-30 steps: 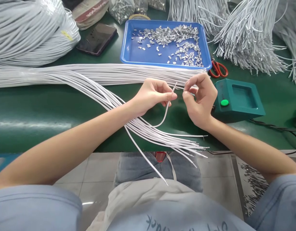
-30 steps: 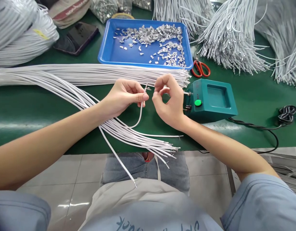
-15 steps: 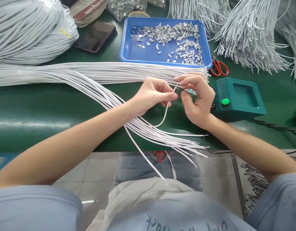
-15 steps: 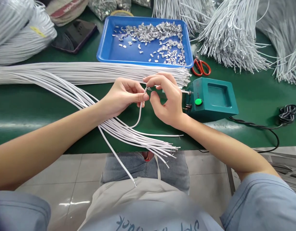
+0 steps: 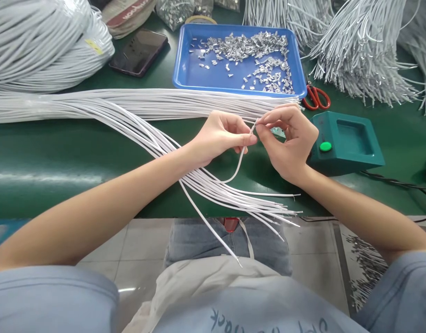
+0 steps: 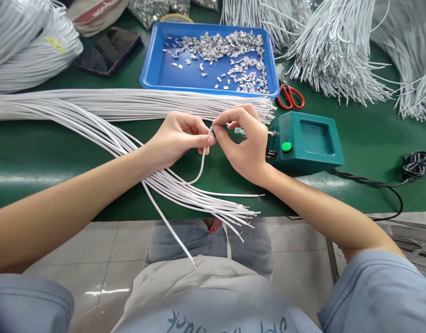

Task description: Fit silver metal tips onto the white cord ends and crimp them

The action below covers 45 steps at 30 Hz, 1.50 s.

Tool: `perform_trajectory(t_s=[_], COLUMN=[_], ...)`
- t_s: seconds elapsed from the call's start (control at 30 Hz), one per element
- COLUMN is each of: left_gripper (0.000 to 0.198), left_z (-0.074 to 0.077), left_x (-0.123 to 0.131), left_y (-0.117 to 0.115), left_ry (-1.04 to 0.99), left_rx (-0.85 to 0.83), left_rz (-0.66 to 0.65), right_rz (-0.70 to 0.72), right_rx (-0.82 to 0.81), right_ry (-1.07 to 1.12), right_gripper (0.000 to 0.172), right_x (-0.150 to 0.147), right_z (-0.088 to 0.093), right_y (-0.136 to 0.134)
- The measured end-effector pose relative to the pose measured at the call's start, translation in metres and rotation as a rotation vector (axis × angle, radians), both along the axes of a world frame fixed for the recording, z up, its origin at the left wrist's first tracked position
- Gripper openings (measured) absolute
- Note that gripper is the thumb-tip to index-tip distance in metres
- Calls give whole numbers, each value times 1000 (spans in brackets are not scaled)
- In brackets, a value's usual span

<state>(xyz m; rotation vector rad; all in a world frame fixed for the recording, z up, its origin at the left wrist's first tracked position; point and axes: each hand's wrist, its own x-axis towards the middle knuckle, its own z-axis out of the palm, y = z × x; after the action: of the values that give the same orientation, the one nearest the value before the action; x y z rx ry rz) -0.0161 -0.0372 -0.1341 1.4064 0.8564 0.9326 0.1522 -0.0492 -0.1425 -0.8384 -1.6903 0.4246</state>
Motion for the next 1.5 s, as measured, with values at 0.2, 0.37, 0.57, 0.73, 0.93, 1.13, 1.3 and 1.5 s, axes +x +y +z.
perform_trajectory(t_s=[0.2, 0.37, 0.57, 0.73, 0.93, 1.13, 1.3, 1.5], left_gripper=[46, 48, 48, 45, 38, 16, 12, 8], left_z=[-1, 0, 0, 1, 6, 4, 4, 17], left_x=[0, -1, 0, 0, 4, 2, -14, -5], left_y=[0, -1, 0, 1, -9, -18, -7, -12], left_ry=[-11, -73, -37, 22, 43, 226, 441, 118], left_rx=[-6, -24, 2, 37, 145, 475, 857, 469], left_rz=[29, 18, 17, 45, 81, 191, 188, 276], right_rz=[7, 83, 190, 127, 51, 125, 664, 376], right_rx=[-56, -197, -336, -235, 94, -240, -919, -719], right_ry=[-41, 72, 68, -27, -256, -83, 206, 241], right_gripper=[11, 6, 24, 11, 20, 17, 25, 14], right_x=[2, 2, -1, 1, 5, 2, 0, 0], right_z=[0, -1, 3, 3, 10, 23, 34, 31], right_y=[2, 7, 7, 5, 5, -3, -1, 0])
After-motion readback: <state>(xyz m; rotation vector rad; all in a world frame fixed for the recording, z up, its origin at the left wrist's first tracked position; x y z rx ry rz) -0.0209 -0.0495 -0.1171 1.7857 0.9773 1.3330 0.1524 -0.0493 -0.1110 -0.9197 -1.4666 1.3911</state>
